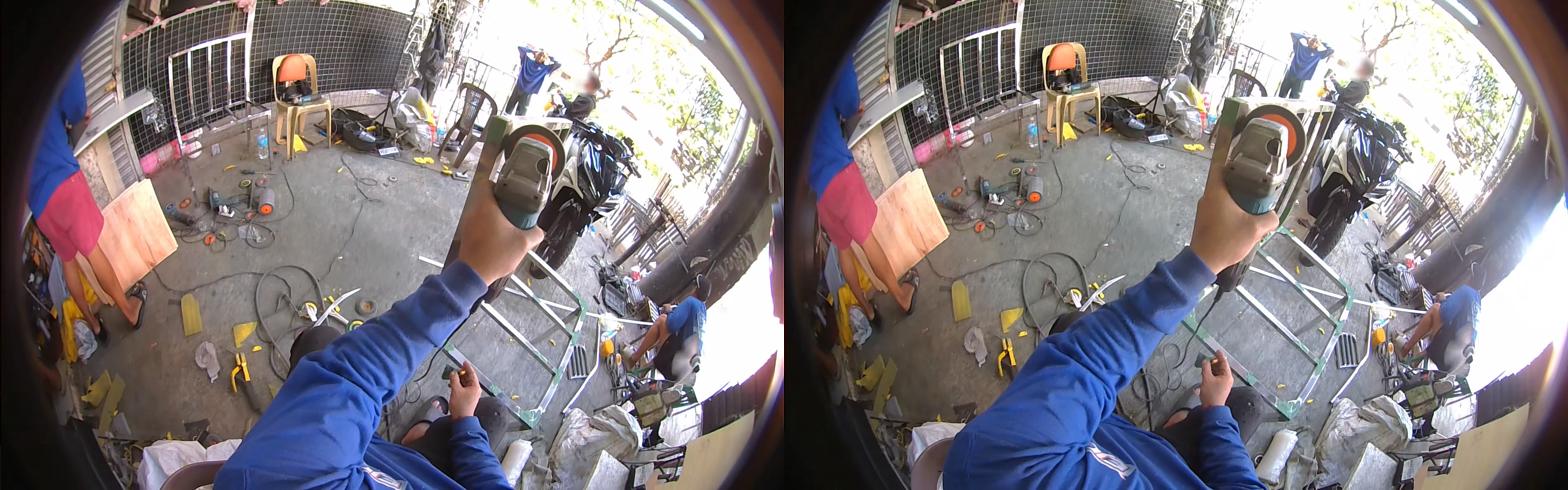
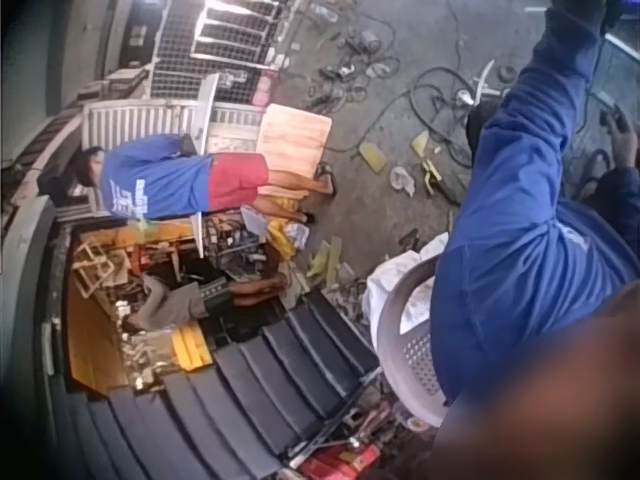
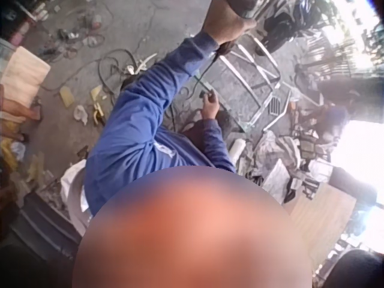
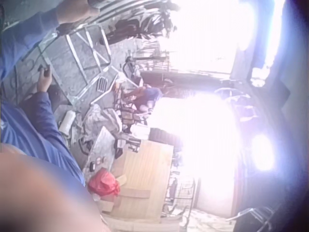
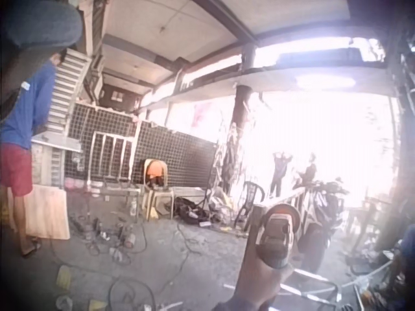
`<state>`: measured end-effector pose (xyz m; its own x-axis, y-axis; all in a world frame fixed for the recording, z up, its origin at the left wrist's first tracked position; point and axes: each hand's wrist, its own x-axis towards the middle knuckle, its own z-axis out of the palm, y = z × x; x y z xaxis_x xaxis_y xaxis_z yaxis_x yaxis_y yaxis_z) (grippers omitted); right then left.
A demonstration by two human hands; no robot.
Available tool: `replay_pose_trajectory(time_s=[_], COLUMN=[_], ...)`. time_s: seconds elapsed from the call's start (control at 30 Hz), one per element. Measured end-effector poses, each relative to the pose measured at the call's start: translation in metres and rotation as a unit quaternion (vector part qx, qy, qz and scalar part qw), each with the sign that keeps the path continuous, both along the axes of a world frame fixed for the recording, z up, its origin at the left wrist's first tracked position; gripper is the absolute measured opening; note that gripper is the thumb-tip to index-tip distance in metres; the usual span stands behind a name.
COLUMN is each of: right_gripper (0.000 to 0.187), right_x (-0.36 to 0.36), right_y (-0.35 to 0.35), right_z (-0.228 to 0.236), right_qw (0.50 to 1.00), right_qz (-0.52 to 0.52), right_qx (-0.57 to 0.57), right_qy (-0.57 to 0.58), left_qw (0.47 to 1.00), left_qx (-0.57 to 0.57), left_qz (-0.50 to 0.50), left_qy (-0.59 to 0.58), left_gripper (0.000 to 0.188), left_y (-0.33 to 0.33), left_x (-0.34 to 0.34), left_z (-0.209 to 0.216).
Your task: The person uses an angle grinder to smooth and grind the edges of a metal frame. They hold the frame with one hand and operate the grinder with the other, moving along different sections of the frame.
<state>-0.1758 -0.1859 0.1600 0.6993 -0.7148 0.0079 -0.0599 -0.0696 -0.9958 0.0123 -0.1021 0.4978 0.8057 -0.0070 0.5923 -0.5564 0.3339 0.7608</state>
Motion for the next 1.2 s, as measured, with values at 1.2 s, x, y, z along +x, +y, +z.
replay_pose_trajectory(time_s=[1.2], right_gripper=[0.045], right_x=[-0.001], right_y=[0.002], right_z=[0.003], right_qw=[0.999], right_qz=[0.030], right_qx=[-0.002], right_qy=[0.011], left_qw=[0.999], left_qx=[0.046], left_qz=[0.021], left_qy=[-0.006], left_gripper=[0.058], left_y=[-0.002], left_x=[0.005], left_z=[0.007])
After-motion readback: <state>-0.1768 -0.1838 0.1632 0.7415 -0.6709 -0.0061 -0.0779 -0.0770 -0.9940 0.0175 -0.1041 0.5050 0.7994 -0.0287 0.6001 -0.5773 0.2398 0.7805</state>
